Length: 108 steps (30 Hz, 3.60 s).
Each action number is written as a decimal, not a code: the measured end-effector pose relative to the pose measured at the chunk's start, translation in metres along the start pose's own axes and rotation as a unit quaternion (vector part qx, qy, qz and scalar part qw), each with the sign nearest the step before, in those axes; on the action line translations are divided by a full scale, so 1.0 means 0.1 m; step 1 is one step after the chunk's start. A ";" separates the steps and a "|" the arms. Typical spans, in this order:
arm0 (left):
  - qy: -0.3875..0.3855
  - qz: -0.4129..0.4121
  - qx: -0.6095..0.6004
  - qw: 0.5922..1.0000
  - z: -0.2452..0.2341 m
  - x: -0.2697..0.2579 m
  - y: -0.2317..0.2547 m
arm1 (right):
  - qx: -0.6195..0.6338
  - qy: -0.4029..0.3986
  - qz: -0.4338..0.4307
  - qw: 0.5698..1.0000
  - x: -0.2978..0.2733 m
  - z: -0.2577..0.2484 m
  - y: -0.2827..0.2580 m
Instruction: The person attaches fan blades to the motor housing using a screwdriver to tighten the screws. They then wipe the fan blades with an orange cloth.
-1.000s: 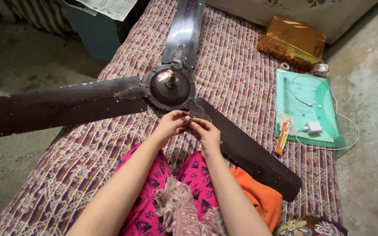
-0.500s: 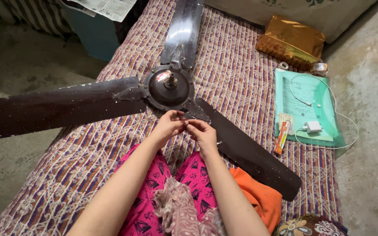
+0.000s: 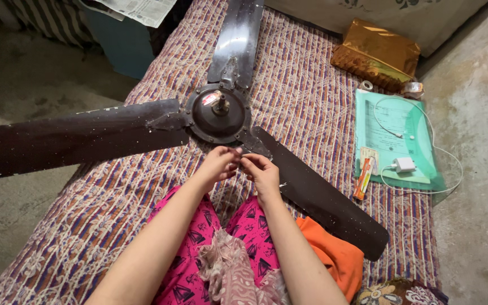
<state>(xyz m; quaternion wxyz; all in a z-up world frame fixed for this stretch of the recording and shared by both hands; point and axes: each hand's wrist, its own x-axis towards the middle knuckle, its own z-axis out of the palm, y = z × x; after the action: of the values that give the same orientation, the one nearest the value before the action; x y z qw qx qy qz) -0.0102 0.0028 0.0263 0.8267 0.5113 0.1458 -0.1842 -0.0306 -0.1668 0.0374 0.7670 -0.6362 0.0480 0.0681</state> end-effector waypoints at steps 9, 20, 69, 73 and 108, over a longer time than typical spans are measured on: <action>0.001 0.047 0.040 0.998 -0.05 0.07 -0.07 | -0.032 -0.009 -0.021 0.999 0.02 0.00 0.05; 0.022 0.067 -0.054 0.996 -0.10 0.29 -0.14 | 0.024 0.003 -0.014 1.000 0.11 0.06 0.01; 0.163 -0.054 -0.265 0.949 -0.08 1.21 -0.72 | -0.395 0.067 -0.224 0.889 1.02 0.29 0.17; 0.166 -0.060 -0.258 0.950 -0.06 1.16 -0.71 | -0.391 0.077 -0.219 0.891 0.99 0.28 0.18; 0.230 0.188 0.456 0.839 0.09 0.74 0.26 | -0.364 -0.058 -0.204 0.907 0.93 -0.07 0.00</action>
<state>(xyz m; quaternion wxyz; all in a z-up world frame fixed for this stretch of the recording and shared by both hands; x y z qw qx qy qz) 0.0681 -0.0061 0.0185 0.4618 0.8754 0.1328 0.0519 0.0616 -0.1694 0.0209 0.4808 -0.8620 -0.1555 -0.0406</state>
